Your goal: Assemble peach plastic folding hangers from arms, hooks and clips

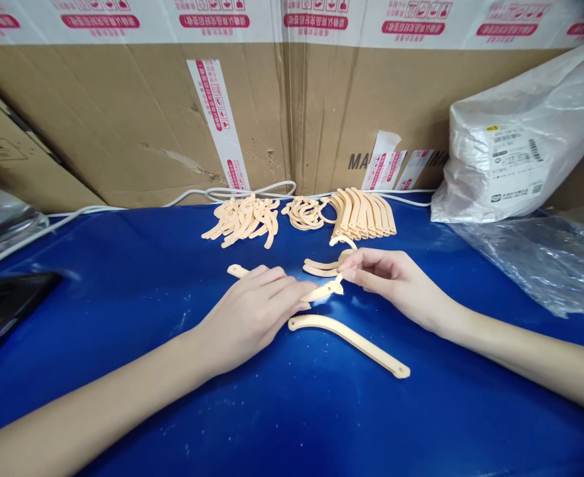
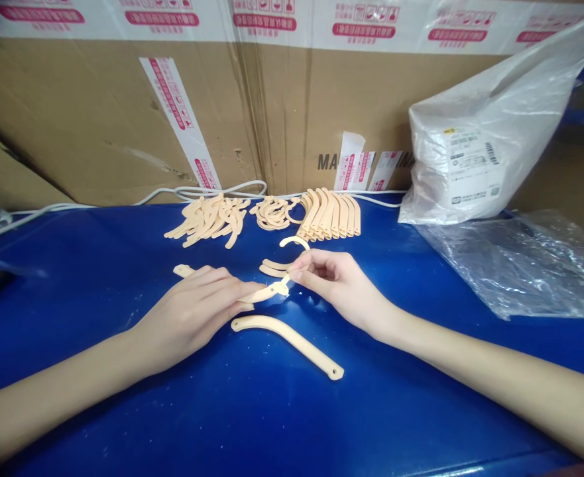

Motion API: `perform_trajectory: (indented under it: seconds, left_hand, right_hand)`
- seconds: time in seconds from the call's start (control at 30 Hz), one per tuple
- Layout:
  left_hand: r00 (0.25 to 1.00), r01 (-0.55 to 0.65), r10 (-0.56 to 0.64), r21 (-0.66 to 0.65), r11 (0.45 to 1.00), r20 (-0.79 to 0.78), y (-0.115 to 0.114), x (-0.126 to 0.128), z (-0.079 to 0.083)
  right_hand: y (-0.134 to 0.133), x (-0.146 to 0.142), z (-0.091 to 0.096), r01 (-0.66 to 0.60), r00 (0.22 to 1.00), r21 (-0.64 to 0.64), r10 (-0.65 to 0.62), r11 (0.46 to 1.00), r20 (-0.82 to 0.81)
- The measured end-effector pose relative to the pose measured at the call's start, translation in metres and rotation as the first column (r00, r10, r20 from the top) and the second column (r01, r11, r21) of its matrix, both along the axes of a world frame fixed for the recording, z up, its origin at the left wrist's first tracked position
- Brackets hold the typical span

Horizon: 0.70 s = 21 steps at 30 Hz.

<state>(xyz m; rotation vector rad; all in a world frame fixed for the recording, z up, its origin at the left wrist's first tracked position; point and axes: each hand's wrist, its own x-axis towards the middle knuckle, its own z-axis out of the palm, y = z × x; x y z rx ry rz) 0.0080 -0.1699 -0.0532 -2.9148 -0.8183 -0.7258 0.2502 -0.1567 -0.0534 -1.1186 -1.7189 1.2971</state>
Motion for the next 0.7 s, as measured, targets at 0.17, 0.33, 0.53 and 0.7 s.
perform_trajectory:
  seconds: [0.17,0.33,0.53,0.7]
  left_hand:
    - [1.0,-0.006,0.008,0.055,0.998,-0.027,-0.0005,0.0009,-0.0023]
    - [0.998,-0.006,0.011,0.081,0.997,-0.07,-0.0018,0.0008,-0.0028]
    - [0.992,-0.04,0.052,0.105,0.994,-0.113,-0.0018,0.0014,-0.0028]
    - [0.99,-0.057,0.071,0.117,0.992,-0.123,-0.0007,0.0014,-0.0038]
  right_hand:
    - [-0.0035,0.001,-0.0008,0.001,1.0,0.033,-0.002,0.999,0.022]
    - [-0.0044,0.0015,-0.0016,-0.013,0.999,0.082,0.009,0.997,0.046]
    - [-0.0035,0.0021,-0.0031,-0.023,0.996,0.148,0.009,0.989,0.092]
    - [-0.0042,0.0004,-0.0026,-0.014,0.992,0.166,-0.007,0.986,0.126]
